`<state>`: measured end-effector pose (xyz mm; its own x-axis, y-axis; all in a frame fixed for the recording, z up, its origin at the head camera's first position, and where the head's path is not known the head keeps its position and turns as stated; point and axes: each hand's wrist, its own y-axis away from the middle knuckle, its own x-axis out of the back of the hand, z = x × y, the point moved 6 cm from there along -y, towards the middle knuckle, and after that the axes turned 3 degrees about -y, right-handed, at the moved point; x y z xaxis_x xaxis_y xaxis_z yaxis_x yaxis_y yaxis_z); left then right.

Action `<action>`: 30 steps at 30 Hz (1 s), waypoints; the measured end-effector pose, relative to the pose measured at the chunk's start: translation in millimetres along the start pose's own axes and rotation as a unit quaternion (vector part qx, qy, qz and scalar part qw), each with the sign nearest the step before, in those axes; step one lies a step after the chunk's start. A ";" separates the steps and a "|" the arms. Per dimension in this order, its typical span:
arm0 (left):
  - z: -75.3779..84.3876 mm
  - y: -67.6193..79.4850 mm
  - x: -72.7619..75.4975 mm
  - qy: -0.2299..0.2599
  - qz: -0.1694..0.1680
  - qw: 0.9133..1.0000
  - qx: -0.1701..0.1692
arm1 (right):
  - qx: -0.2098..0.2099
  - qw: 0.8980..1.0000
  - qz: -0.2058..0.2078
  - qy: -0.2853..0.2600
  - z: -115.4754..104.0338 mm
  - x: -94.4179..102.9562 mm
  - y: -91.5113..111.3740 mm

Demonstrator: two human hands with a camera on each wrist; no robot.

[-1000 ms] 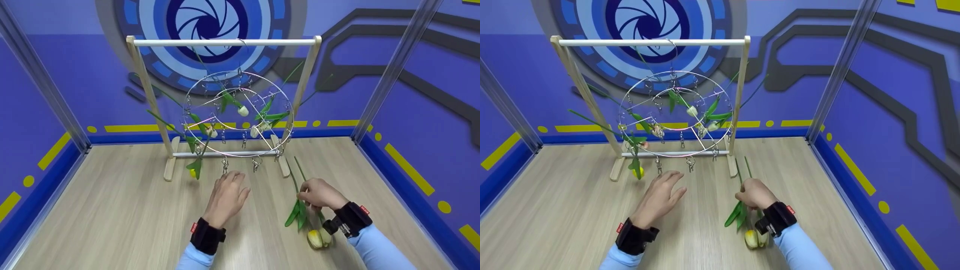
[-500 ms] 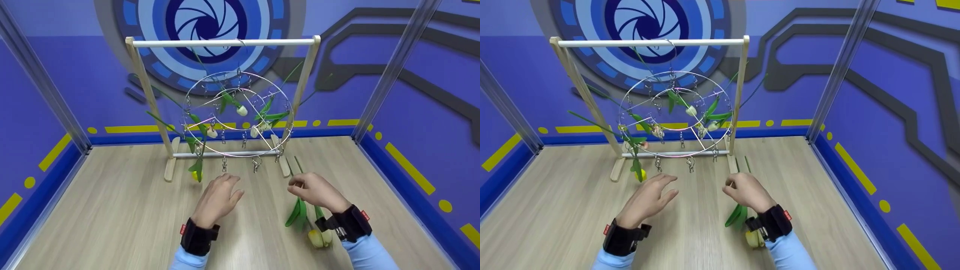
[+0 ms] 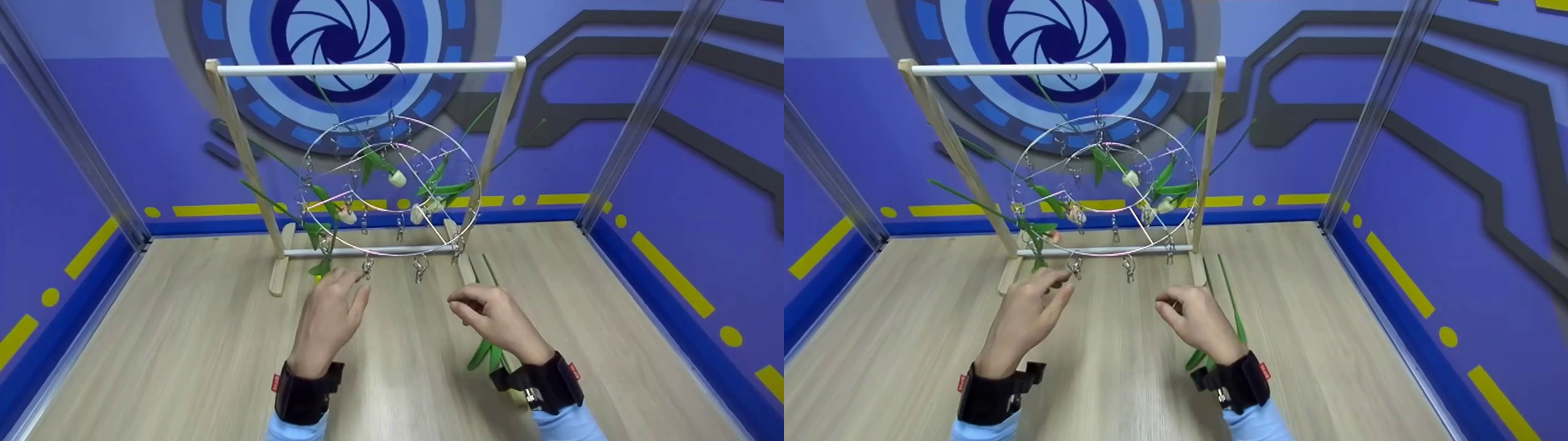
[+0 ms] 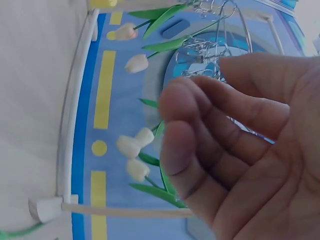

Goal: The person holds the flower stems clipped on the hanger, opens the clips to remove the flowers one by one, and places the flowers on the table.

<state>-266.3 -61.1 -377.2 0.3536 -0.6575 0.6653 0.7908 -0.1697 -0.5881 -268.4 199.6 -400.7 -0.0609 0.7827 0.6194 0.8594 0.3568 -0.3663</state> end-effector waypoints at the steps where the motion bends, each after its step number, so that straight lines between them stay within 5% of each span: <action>1: -0.9 -0.3 3.1 0.000 0.012 1.000 0.002 | 0.012 1.000 0.014 -0.003 -1.6 -0.9 -0.2; 9: -10.8 -1.7 19.1 0.023 0.096 0.995 0.008 | 0.070 0.992 0.097 -0.025 -9.1 -7.9 -4.9; 19: -29.5 -3.2 24.2 0.053 0.204 0.977 0.034 | 0.115 0.975 0.172 -0.082 -17.3 -14.8 -6.8; 25: -44.6 -5.3 17.3 0.081 0.190 0.975 0.083 | 0.121 0.970 0.180 -0.108 -17.2 -23.7 -8.1; 30: -58.0 -8.6 7.3 0.172 0.146 0.969 0.105 | 0.125 0.970 0.177 -0.114 -17.0 -26.3 -10.0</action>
<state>-299.4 -107.0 -394.0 0.4175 -0.8673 0.2710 0.7794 0.1885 -0.5975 -266.8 166.8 -401.6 0.0815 0.9608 0.2651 0.6991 0.1344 -0.7023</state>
